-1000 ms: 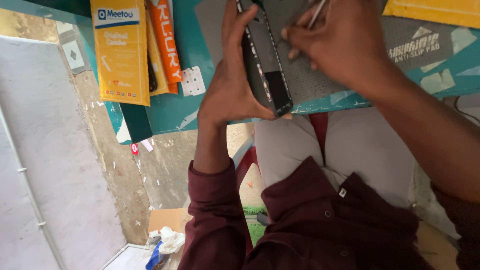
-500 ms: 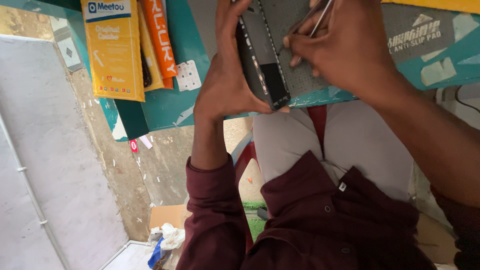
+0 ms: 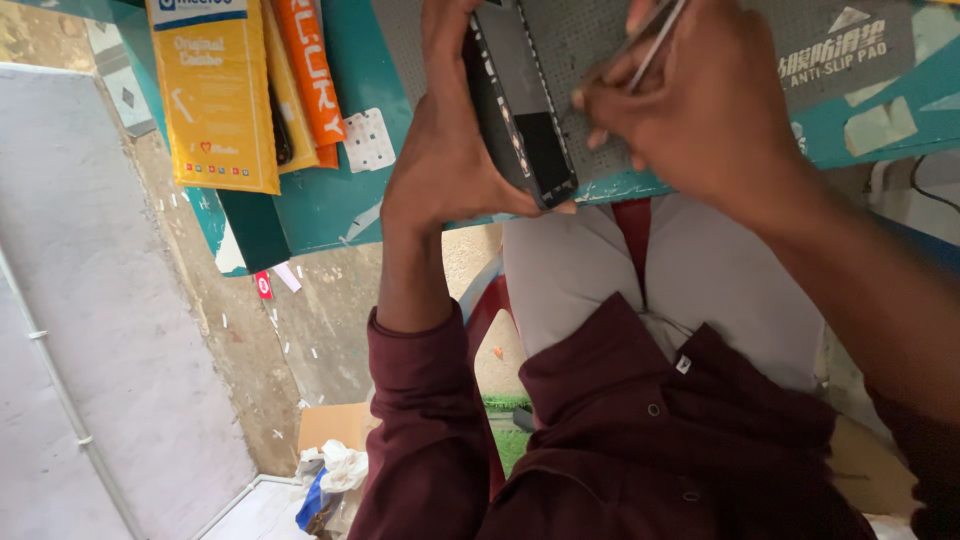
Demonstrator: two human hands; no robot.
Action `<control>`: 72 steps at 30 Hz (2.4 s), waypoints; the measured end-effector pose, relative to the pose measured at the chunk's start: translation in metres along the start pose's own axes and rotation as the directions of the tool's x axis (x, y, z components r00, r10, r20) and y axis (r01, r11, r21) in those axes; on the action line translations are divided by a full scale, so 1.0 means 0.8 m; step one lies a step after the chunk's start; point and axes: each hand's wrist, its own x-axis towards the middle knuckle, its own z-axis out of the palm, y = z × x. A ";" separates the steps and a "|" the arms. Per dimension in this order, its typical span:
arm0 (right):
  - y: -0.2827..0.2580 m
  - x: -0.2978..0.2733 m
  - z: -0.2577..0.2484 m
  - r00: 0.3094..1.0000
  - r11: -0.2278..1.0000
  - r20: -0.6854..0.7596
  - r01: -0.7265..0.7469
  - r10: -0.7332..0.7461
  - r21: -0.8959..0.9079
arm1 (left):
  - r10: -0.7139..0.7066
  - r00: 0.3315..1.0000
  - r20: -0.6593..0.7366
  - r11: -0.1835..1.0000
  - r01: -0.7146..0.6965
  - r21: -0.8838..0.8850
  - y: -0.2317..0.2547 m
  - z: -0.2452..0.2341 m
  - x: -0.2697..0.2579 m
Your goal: The person uses tweezers to scrape adhesive residue from the inside of a smartphone frame. They rotate the frame to access different edges and apply a liquid from a bottle to assist in the cleaning process.
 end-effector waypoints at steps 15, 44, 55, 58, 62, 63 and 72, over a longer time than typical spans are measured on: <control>-0.008 -0.033 -0.002 0.970 0.971 0.048 -0.237 0.236 0.011 | -0.024 0.999 0.029 1.000 0.024 -0.001 -0.011 0.004 -0.008; -0.005 -0.059 -0.018 0.963 0.922 0.099 -0.270 0.252 0.276 | -0.109 0.993 0.054 0.988 0.115 -0.104 -0.008 0.000 -0.018; 0.002 -0.051 -0.017 0.986 0.941 0.005 -0.159 0.165 0.298 | -0.021 0.986 -0.165 1.000 0.018 -0.018 -0.014 0.011 -0.024; 0.010 -0.047 -0.014 0.997 0.955 -0.016 -0.066 0.074 0.289 | 0.038 0.959 -0.280 0.990 0.003 0.144 -0.012 0.013 -0.023; 0.007 -0.042 -0.011 0.997 0.975 -0.043 -0.057 0.068 0.215 | 0.119 0.922 -0.370 0.965 -0.019 0.263 -0.011 0.017 -0.031; 0.006 -0.041 -0.011 0.996 0.979 -0.042 -0.064 0.073 0.194 | 0.134 0.919 -0.371 0.959 -0.026 0.281 -0.012 0.018 -0.032; 0.026 -0.046 0.001 0.993 0.973 -0.077 0.105 -0.091 0.205 | 0.218 0.913 -0.345 0.960 -0.137 0.244 0.045 0.000 -0.027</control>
